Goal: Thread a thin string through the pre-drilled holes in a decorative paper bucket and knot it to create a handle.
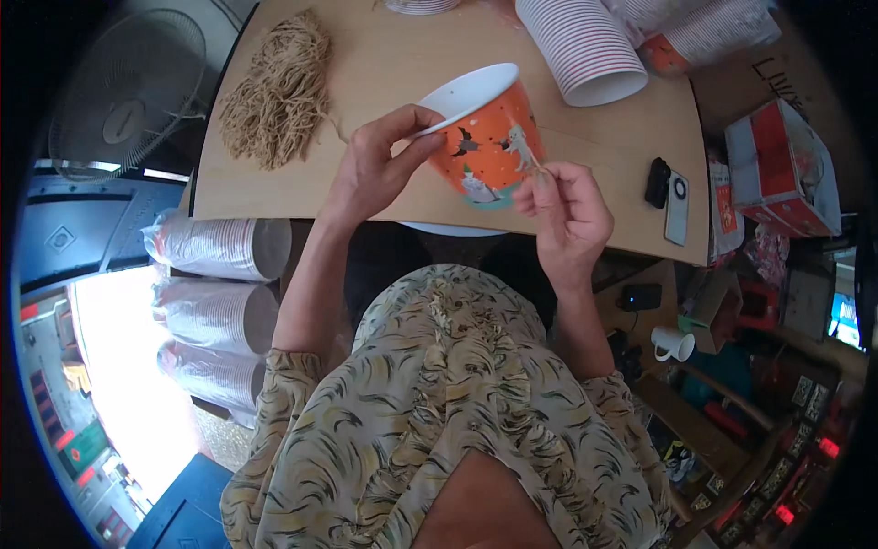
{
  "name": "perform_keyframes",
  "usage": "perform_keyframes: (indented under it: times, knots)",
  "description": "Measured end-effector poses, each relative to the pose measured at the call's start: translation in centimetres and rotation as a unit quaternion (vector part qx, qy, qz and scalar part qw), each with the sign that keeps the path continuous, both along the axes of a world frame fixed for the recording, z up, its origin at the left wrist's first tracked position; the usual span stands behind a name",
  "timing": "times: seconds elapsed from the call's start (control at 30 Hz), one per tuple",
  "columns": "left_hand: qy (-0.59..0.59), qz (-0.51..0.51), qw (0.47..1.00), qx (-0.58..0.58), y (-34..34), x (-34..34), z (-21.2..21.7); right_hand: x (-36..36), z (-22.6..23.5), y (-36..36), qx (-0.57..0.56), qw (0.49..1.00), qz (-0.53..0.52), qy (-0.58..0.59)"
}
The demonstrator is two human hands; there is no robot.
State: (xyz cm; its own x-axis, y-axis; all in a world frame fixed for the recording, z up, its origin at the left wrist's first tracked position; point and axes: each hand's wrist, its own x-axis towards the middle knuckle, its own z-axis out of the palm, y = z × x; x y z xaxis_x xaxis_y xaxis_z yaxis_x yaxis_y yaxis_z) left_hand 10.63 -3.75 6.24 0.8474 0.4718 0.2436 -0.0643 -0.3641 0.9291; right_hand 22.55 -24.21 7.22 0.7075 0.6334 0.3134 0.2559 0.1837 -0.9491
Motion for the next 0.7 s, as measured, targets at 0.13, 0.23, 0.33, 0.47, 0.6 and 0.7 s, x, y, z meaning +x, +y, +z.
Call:
perform_keyframes:
  times: [0.13,0.23,0.33,0.47,0.6,0.7]
  knots:
    - [-0.003,-0.001,1.000,-0.029,0.3,-0.2,-1.1,-0.7,-1.5,2.5,-0.014,0.999,0.018,-0.041]
    - [-0.019,0.006,0.999,-0.030,-0.3,-0.3,-0.7,-1.0,-1.8,3.8,-0.029,0.997,0.004,-0.069]
    - [-0.019,0.031,0.998,0.045,-0.8,-0.5,-0.2,-1.1,-2.0,4.4,-0.030,0.996,-0.004,-0.085]
    - [-0.036,0.057,0.995,0.073,-1.3,-0.4,0.1,-1.0,-2.2,4.7,-0.039,0.994,-0.007,-0.098]
    - [-0.028,0.061,0.990,0.126,-1.5,-0.4,1.0,-1.1,-1.7,4.8,-0.057,0.997,0.004,-0.053]
    - [-0.032,0.062,0.988,0.138,-1.4,-0.3,0.5,-0.9,-2.1,4.9,-0.073,0.996,0.012,-0.058]
